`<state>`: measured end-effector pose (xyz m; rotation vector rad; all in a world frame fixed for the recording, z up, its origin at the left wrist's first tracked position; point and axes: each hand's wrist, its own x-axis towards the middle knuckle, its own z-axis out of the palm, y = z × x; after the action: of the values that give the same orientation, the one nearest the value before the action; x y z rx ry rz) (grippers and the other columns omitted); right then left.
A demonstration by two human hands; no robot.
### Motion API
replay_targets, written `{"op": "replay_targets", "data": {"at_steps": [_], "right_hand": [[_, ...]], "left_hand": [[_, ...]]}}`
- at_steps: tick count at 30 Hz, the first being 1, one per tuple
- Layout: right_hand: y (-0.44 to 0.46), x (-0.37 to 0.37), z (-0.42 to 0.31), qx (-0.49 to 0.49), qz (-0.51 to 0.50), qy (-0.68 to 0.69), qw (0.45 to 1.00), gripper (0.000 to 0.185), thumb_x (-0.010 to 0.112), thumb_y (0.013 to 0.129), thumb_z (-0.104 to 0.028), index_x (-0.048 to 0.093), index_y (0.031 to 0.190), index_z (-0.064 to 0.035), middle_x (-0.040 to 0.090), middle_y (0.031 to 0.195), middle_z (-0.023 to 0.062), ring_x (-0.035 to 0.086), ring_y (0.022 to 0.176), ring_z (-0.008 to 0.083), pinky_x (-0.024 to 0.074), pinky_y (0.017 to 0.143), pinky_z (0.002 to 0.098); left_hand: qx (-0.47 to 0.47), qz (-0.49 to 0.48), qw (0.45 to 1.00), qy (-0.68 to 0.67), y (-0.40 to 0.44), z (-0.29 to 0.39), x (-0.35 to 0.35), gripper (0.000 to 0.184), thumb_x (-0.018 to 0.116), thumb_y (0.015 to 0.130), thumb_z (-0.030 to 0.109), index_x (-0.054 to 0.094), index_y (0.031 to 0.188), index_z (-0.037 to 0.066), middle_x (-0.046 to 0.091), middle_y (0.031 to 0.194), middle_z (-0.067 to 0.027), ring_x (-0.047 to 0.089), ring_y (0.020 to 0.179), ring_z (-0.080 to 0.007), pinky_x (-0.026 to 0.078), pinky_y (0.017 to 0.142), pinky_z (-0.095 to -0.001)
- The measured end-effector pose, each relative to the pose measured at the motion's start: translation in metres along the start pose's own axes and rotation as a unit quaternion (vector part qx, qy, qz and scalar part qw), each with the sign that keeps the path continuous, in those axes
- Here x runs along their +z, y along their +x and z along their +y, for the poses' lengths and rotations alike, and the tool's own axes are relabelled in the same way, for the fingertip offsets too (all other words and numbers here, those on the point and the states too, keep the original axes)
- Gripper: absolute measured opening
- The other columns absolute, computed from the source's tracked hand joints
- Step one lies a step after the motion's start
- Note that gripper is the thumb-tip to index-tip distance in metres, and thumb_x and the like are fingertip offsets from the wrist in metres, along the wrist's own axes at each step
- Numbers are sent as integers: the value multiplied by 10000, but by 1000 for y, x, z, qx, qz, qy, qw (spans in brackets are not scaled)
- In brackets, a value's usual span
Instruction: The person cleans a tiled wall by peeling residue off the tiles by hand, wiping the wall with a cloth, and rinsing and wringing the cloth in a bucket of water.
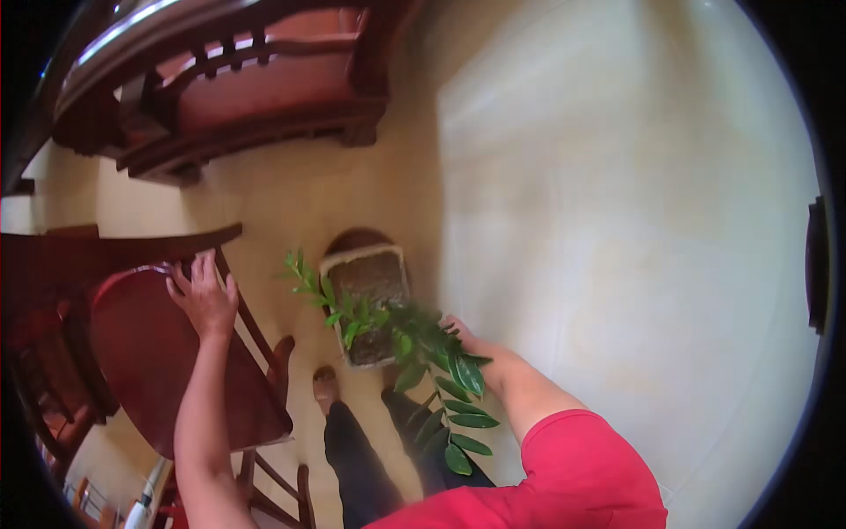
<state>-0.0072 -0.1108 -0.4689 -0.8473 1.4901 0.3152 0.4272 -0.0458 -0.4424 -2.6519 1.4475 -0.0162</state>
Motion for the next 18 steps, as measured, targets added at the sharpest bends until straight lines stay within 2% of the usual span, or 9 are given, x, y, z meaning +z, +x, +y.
{"op": "replay_targets", "data": {"at_steps": [1, 3, 6, 7, 10, 13, 16, 18], "right_hand": [[46, -10, 50, -43, 39, -102, 993, 273, 418, 896, -191, 609, 1016, -38, 612, 1013, 139, 573, 933, 248, 444, 834, 356], [81, -20, 77, -142, 82, -287, 944, 237, 448, 858, -173, 625, 960, -52, 615, 961, 144, 580, 888, 280, 453, 791, 381], [87, -31, 66, -280, 107, -506, 809, 187, 493, 800, -147, 648, 875, -73, 620, 885, 151, 591, 820, 327, 467, 727, 418], [79, -34, 53, -300, 116, -544, 775, 171, 509, 781, -138, 655, 847, -80, 621, 859, 153, 595, 798, 343, 471, 705, 431], [51, -28, 11, -303, 129, -635, 699, 171, 530, 780, -191, 660, 866, -121, 616, 819, 118, 607, 735, 294, 475, 665, 419], [29, -15, -17, -246, 195, -649, 693, 183, 529, 796, -230, 661, 882, -137, 621, 844, 108, 614, 717, 264, 479, 639, 413], [31, -10, -27, -204, 213, -577, 762, 210, 529, 805, -261, 652, 916, -131, 625, 875, 109, 618, 741, 270, 483, 634, 420], [47, -8, -20, -256, 265, -516, 773, 234, 528, 808, -286, 645, 934, -127, 626, 873, 118, 620, 755, 282, 486, 634, 417]], "left_hand": [[-2, -6, 1000, -5, 0, -1, -3, 536, 638, 730, 287, 487, 1232, 171, 499, 1203, -15, 312, 1232, -309, 206, 1043, -528], [-3, -6, 1000, -11, -1, -2, -5, 531, 638, 726, 285, 493, 1224, 167, 505, 1195, -15, 310, 1235, -305, 202, 1045, -531], [-9, -17, 1000, -14, 1, 1, -12, 521, 639, 722, 280, 504, 1212, 166, 516, 1180, -13, 309, 1239, -299, 199, 1045, -534], [-11, -23, 1000, -11, 1, 2, -13, 518, 639, 720, 279, 508, 1208, 166, 520, 1174, -11, 309, 1239, -297, 199, 1045, -534], [-9, -18, 1000, -3, 1, 3, -11, 511, 641, 716, 282, 518, 1200, 177, 536, 1157, -4, 314, 1242, -295, 187, 1044, -540], [-5, -13, 1000, 6, 0, -1, -9, 500, 641, 716, 292, 527, 1192, 193, 545, 1150, -3, 319, 1243, -296, 181, 1043, -541], [-7, -24, 1000, 13, 0, 2, -11, 493, 641, 717, 298, 531, 1188, 199, 547, 1148, -5, 319, 1243, -297, 182, 1043, -537], [-7, -28, 999, 15, 0, 6, -13, 490, 642, 719, 301, 532, 1186, 202, 548, 1146, -6, 317, 1243, -298, 182, 1043, -536]]}}
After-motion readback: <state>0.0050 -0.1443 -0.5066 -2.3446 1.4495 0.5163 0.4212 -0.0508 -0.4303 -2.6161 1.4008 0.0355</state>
